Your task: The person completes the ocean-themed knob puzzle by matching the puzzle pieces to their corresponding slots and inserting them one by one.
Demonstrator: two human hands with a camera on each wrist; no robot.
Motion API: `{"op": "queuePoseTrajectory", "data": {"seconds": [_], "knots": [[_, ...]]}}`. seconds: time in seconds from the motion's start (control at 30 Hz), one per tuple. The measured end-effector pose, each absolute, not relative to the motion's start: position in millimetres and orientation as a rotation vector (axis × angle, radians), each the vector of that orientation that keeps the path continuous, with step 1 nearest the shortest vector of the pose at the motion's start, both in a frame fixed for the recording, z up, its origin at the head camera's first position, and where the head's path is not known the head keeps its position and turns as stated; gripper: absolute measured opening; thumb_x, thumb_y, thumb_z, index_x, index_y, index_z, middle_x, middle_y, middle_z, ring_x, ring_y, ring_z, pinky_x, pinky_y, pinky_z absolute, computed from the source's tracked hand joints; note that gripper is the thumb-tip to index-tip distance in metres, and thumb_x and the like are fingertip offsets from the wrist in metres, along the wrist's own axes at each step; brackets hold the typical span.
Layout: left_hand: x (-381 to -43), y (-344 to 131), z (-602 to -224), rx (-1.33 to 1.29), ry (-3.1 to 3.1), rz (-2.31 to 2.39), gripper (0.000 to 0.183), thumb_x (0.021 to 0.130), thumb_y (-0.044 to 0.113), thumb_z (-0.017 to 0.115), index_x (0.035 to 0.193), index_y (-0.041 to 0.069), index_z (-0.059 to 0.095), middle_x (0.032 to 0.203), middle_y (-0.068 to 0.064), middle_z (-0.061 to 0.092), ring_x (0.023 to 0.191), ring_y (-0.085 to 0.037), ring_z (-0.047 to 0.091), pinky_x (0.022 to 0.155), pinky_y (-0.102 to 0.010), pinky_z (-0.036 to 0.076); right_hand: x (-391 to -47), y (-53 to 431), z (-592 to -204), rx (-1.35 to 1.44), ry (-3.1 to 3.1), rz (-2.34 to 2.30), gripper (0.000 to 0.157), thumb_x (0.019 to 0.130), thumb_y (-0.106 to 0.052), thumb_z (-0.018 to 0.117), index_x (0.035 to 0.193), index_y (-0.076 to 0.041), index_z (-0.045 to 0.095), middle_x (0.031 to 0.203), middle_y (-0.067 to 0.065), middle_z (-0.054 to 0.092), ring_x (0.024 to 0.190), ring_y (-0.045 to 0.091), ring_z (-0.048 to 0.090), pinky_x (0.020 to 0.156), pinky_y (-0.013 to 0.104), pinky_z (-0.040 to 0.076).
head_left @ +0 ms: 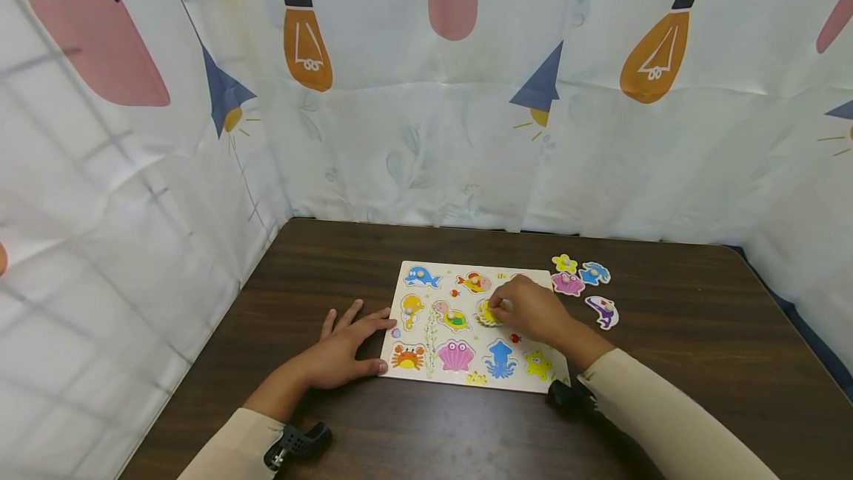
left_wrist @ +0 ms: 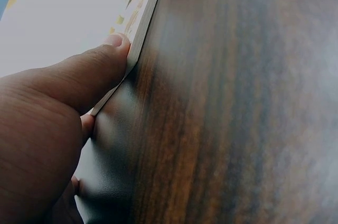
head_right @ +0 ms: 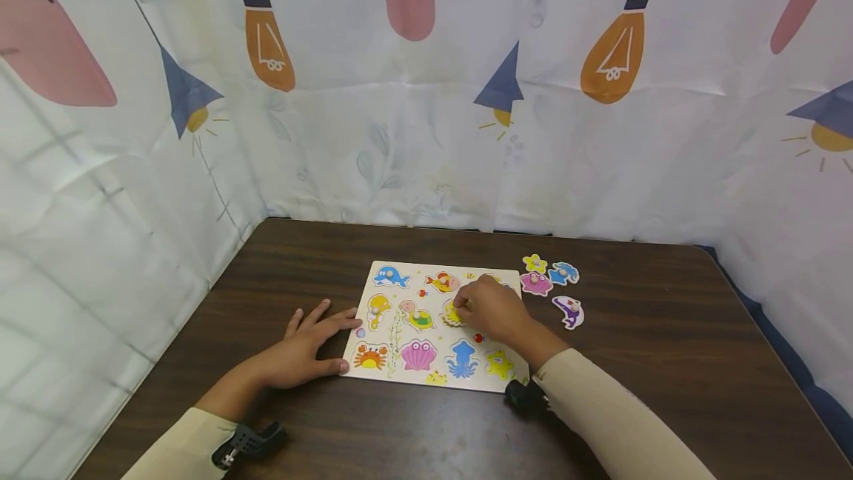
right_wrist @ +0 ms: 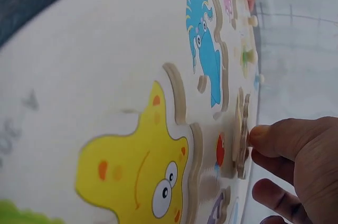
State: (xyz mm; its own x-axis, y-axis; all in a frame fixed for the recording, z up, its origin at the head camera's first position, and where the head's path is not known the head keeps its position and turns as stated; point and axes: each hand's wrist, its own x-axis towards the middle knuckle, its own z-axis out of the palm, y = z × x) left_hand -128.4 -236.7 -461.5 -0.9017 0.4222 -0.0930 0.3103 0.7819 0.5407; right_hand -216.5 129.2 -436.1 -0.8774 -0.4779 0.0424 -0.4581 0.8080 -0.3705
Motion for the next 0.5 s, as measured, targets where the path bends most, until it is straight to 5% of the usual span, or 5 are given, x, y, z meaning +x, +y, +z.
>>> {"op": "queuePoseTrajectory", "data": {"seconds": [0.5], "knots": [[-127.7,-236.3,-460.0,0.574,2.766,0.777,0.070,0.092,0.051,0.073,0.154,0.035,0.046,0.167,0.004,0.029,0.155,-0.042,0.001,0.113,-0.070,-0.013,-218.7,119.2,-437.4,-0.756,2.906,-0.577,0.005,0.089,-0.024,0.082,0.092,-0.027,0.081,0.091,-0.014,0.068,0.088,0.012,0.054,0.064,0.030,0.049]]}}
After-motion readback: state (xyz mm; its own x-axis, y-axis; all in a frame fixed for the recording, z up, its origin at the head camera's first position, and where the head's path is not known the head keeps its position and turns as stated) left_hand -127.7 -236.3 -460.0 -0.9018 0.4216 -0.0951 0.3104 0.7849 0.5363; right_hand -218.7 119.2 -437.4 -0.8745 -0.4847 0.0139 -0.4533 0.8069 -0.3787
